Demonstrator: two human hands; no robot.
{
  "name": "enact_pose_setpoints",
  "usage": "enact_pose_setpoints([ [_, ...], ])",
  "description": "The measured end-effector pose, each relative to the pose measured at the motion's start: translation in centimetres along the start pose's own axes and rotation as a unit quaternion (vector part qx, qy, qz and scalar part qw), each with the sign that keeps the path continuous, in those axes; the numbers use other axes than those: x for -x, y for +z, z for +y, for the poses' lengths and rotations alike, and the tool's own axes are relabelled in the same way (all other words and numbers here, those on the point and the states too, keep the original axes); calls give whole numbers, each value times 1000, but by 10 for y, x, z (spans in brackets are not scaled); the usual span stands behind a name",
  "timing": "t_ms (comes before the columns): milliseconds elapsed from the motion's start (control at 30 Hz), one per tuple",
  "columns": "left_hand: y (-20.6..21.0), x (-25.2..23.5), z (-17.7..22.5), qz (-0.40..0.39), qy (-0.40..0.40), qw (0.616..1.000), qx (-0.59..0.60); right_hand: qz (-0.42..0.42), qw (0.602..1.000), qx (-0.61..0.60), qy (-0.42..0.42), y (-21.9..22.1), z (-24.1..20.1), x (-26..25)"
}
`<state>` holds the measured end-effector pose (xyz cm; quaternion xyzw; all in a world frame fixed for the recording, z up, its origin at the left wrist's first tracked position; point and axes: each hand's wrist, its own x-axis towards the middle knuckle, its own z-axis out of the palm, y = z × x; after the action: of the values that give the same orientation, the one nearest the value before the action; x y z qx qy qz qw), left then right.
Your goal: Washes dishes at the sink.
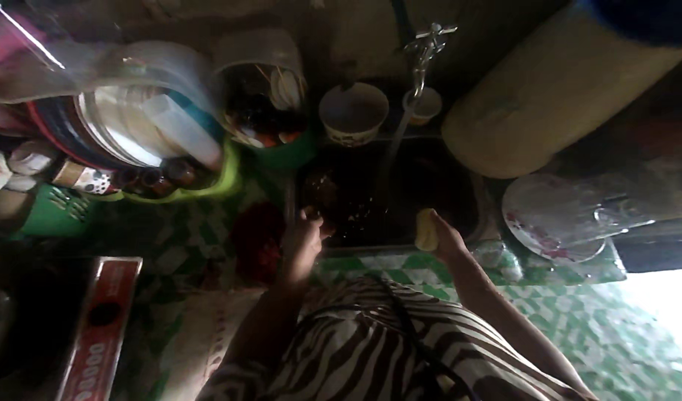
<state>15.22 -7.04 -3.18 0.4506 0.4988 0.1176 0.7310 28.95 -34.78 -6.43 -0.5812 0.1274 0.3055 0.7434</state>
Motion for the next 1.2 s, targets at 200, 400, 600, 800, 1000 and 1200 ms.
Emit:
enact_pose_setpoints([
  [200,0,-10,5,-18,28,999,3,-11,1000,15,-6,1,3,0],
  [400,23,-15,16,-117,-26,989,-86,-14,1000,26,-6,3,-5,2],
  [600,40,-17,21,-136,-27,983,-120,-6,1000,24,-17,-8,-10,3],
  [800,61,-25,31,-167,-4,970,-178,8,1000,23,-13,-24,-7,6],
  [1000,79,-34,29,-189,-7,963,-193,17,1000,6,-12,-33,-4,4],
  [1200,93,-34,16,-202,3,964,-171,37,999,30,-15,-37,-5,6],
])
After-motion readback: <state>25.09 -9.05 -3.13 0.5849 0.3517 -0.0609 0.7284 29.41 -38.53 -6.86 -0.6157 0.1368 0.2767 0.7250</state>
